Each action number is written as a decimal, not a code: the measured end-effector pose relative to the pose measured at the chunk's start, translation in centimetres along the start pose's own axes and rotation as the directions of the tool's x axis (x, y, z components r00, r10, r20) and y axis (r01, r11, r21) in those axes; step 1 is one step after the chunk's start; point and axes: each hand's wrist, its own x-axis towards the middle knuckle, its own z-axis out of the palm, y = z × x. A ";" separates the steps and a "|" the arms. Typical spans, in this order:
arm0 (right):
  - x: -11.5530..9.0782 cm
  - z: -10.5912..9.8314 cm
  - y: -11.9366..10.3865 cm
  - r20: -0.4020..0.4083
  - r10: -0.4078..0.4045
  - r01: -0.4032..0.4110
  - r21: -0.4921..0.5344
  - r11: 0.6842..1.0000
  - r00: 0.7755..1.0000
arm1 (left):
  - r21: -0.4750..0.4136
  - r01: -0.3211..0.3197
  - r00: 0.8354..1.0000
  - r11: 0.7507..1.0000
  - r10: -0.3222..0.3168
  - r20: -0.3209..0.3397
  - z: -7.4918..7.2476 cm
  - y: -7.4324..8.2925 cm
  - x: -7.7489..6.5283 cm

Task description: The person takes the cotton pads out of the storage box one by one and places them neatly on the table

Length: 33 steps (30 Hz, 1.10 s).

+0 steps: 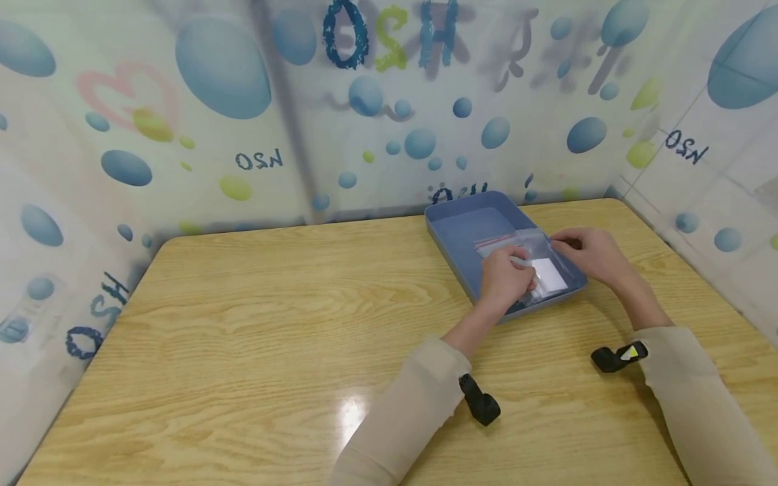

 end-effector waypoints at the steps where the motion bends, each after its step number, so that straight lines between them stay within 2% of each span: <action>1: 0.0 0.0 0.0 0.000 0.000 0.000 0.000 1.000 1.000 | 0.001 -0.004 1.000 1.000 0.004 -0.003 0.0 0.0 0.0; 17: 0.0 0.0 0.1 0.007 0.010 -0.010 -0.006 1.000 1.000 | -0.094 -0.028 0.999 0.995 0.023 -0.049 -0.1 0.4 -0.2; 25: 0.1 0.1 0.3 -0.008 -0.021 0.021 -0.016 1.000 1.000 | -0.175 -0.052 0.998 0.983 0.043 -0.055 -0.8 0.1 0.1; 33: 0.1 0.1 0.2 -0.009 -0.011 0.011 -0.019 1.000 1.000 | -0.255 -0.077 0.996 0.964 0.065 -0.057 -1.6 0.2 0.0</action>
